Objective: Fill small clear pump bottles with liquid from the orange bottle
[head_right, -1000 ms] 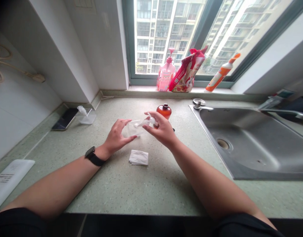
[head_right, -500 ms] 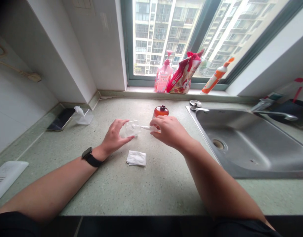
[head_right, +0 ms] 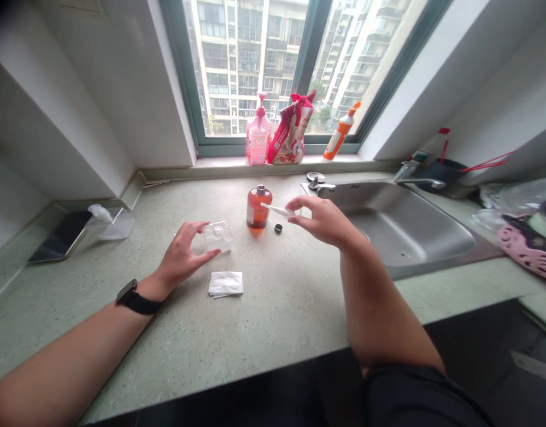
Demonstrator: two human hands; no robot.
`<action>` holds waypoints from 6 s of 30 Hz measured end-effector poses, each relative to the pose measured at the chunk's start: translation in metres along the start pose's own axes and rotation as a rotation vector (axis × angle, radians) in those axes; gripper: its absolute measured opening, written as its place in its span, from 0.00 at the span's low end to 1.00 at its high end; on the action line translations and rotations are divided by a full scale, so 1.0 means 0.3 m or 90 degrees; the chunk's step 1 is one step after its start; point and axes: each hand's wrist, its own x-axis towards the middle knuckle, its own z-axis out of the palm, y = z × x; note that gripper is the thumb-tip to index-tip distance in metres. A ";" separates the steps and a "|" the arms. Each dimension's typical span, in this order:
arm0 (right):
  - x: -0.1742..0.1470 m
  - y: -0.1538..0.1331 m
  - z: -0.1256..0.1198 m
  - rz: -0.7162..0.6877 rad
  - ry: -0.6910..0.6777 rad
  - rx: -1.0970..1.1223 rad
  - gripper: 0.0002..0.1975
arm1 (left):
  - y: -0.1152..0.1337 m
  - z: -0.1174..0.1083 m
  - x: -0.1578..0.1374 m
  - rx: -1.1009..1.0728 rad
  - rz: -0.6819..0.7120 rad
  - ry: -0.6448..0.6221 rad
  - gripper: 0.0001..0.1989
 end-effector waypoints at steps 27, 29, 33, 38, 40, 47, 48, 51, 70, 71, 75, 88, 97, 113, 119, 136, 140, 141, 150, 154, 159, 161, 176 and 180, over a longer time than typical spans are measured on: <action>-0.040 0.246 0.087 0.186 -0.278 -0.128 0.08 | -0.011 -0.008 0.007 0.008 -0.085 -0.056 0.32; -0.043 0.252 0.088 0.181 -0.279 -0.128 0.08 | -0.012 -0.007 0.007 0.005 -0.090 -0.060 0.32; -0.050 0.265 0.084 0.175 -0.243 -0.128 0.16 | -0.014 -0.002 0.006 -0.006 -0.106 -0.069 0.33; -0.031 0.250 0.104 0.081 -0.021 -0.122 0.22 | -0.014 0.006 0.005 -0.024 -0.111 -0.065 0.34; -0.016 0.232 0.133 0.046 0.079 -0.109 0.24 | -0.014 0.009 0.004 -0.029 -0.113 -0.065 0.35; 0.018 0.153 0.314 0.026 0.188 -0.009 0.37 | -0.015 0.019 0.000 -0.064 -0.114 -0.070 0.35; 0.027 0.138 0.339 0.037 0.187 -0.004 0.40 | -0.015 0.020 0.000 -0.070 -0.115 -0.069 0.35; 0.067 0.087 0.398 0.089 0.183 -0.006 0.43 | -0.015 0.022 0.000 -0.082 -0.114 -0.070 0.36; 0.153 0.013 0.524 0.210 0.199 -0.013 0.39 | -0.024 0.028 -0.009 -0.044 -0.132 -0.079 0.43; 0.151 0.014 0.522 0.207 0.206 -0.005 0.38 | -0.027 0.029 -0.011 -0.038 -0.142 -0.078 0.44; 0.140 0.010 0.513 0.204 0.203 0.033 0.35 | -0.026 0.026 -0.013 -0.003 -0.154 -0.077 0.38; 0.101 -0.019 0.520 0.006 0.170 0.015 0.38 | -0.012 0.011 -0.002 -0.009 -0.115 0.015 0.36; 0.103 -0.055 0.500 -0.028 0.142 -0.034 0.32 | -0.008 0.008 -0.006 0.004 -0.111 0.044 0.35; 0.097 -0.074 0.491 -0.054 0.126 -0.084 0.31 | -0.004 0.010 0.000 -0.002 -0.119 0.012 0.36; 0.093 -0.072 0.492 -0.075 0.152 -0.086 0.30 | -0.001 0.011 0.000 -0.002 -0.123 0.004 0.37; 0.093 -0.047 0.519 -0.167 0.261 -0.116 0.37 | 0.007 0.013 0.000 0.001 -0.113 -0.005 0.40; 0.094 -0.044 0.520 -0.175 0.264 -0.127 0.39 | 0.012 0.011 0.000 0.003 -0.112 -0.003 0.39; 0.094 -0.043 0.520 -0.178 0.266 -0.128 0.39 | 0.013 0.010 0.000 0.002 -0.112 -0.004 0.39; 0.097 -0.035 0.517 -0.205 0.285 -0.140 0.38 | 0.012 0.011 0.003 -0.011 -0.124 -0.016 0.39; 0.097 -0.035 0.515 -0.209 0.286 -0.138 0.38 | 0.010 0.013 0.003 -0.009 -0.123 -0.014 0.40; 0.096 -0.035 0.515 -0.203 0.283 -0.137 0.39 | 0.011 0.013 0.002 -0.009 -0.129 -0.016 0.40; 0.097 -0.036 0.515 -0.203 0.284 -0.142 0.38 | 0.010 0.013 0.003 -0.012 -0.129 -0.016 0.40; 0.095 -0.041 0.512 -0.187 0.276 -0.138 0.39 | 0.001 0.019 0.002 -0.019 -0.122 -0.015 0.40; 0.095 -0.041 0.512 -0.181 0.269 -0.146 0.41 | 0.003 0.018 0.002 -0.015 -0.120 -0.017 0.40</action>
